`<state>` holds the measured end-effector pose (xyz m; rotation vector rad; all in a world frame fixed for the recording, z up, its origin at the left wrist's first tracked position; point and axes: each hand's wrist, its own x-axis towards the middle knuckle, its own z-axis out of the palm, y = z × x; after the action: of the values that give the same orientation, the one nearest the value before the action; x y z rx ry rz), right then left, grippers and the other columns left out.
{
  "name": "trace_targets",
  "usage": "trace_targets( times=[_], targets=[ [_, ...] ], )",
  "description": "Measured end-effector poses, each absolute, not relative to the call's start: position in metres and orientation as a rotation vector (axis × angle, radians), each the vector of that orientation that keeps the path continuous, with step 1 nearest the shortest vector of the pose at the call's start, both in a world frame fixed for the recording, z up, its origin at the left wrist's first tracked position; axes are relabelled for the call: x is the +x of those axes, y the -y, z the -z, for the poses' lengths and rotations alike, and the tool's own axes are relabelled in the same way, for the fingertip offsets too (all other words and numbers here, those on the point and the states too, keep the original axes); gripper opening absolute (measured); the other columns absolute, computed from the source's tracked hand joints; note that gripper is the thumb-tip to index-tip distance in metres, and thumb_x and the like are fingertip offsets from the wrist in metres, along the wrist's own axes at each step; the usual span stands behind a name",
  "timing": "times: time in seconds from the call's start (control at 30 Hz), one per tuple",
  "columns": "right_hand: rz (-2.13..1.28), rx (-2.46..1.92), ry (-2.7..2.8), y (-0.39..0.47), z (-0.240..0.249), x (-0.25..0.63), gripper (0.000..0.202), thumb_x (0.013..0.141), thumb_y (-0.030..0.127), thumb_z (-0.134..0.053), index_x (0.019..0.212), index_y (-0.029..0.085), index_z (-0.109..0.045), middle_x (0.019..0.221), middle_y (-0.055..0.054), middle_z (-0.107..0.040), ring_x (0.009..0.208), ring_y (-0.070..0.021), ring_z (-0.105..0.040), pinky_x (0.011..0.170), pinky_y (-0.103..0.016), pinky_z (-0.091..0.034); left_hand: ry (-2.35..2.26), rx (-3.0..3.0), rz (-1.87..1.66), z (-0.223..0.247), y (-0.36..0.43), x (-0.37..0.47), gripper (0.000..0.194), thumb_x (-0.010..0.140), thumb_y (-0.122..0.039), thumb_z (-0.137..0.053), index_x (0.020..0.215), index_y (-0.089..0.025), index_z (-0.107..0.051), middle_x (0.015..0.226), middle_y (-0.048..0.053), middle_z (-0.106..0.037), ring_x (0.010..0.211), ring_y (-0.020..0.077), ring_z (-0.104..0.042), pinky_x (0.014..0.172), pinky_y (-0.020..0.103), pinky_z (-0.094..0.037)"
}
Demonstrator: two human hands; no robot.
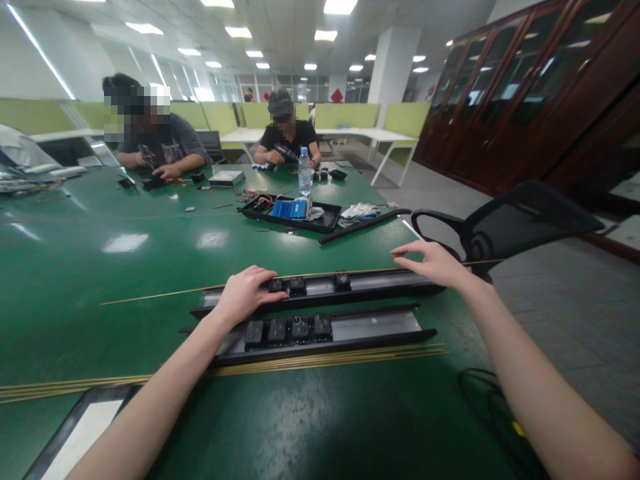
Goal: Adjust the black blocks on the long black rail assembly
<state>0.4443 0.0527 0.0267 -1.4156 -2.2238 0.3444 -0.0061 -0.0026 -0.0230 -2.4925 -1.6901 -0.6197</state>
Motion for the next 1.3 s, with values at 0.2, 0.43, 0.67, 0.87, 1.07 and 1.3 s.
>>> trace_targets(
  times=[0.2,0.43,0.67,0.87,1.07,1.3],
  targets=[
    [-0.305,-1.251,2.311,-0.047,-0.020,0.415,0.037,0.090,0.046,-0.059,0.118,0.026,-0.073,0.113,-0.006,-0.076,0.104,-0.0266,-0.068,0.093,-0.040,-0.052,1.677,-2.492,0.616,0.022,0.002,-0.006,0.054,0.082,-0.067,-0.065,0.107,-0.021,-0.076,0.107,0.010,-0.075,0.096,0.0272,-0.069,0.079,0.033,-0.054],
    [-0.266,-1.122,2.394,-0.044,-0.006,0.394,0.042,0.094,0.043,-0.057,0.133,0.027,-0.063,0.116,-0.007,-0.074,0.102,-0.0257,-0.068,0.089,-0.041,-0.054,1.662,-2.466,0.612,0.023,0.003,-0.005,0.051,0.084,-0.066,-0.064,0.106,-0.021,-0.075,0.105,0.009,-0.075,0.094,0.0259,-0.070,0.077,0.033,-0.054],
    [-0.147,-1.019,2.423,-0.041,0.007,0.376,0.027,0.098,0.034,-0.055,0.115,0.024,-0.073,0.110,-0.008,-0.076,0.101,-0.0258,-0.067,0.091,-0.042,-0.053,1.636,-2.473,0.617,0.019,0.008,-0.002,0.050,0.086,-0.065,-0.060,0.105,-0.020,-0.075,0.103,0.008,-0.075,0.093,0.0258,-0.069,0.077,0.034,-0.054],
    [-0.071,-1.022,2.359,-0.036,0.015,0.361,0.023,0.099,0.025,-0.052,0.104,0.021,-0.075,0.100,-0.007,-0.078,0.092,-0.0244,-0.066,0.084,-0.042,-0.050,1.613,-2.472,0.638,0.020,0.008,-0.001,0.050,0.086,-0.064,-0.059,0.105,-0.020,-0.074,0.102,0.009,-0.075,0.093,0.0252,-0.069,0.078,0.033,-0.054],
    [-0.051,-1.023,2.290,-0.034,0.022,0.356,0.021,0.099,0.026,-0.054,0.100,0.020,-0.074,0.097,-0.007,-0.078,0.089,-0.0238,-0.065,0.083,-0.041,-0.047,1.611,-2.476,0.637,0.019,0.008,-0.001,0.049,0.087,-0.064,-0.059,0.104,-0.020,-0.074,0.102,0.009,-0.076,0.093,0.0252,-0.069,0.077,0.033,-0.054],
    [-0.052,-1.014,2.275,-0.032,0.023,0.352,0.019,0.099,0.026,-0.054,0.098,0.020,-0.073,0.096,-0.007,-0.078,0.088,-0.0239,-0.065,0.082,-0.040,-0.047,1.620,-2.474,0.637,0.018,0.009,-0.001,0.048,0.086,-0.064,-0.059,0.102,-0.021,-0.074,0.101,0.008,-0.076,0.092,0.0254,-0.069,0.077,0.033,-0.054]
  ],
)
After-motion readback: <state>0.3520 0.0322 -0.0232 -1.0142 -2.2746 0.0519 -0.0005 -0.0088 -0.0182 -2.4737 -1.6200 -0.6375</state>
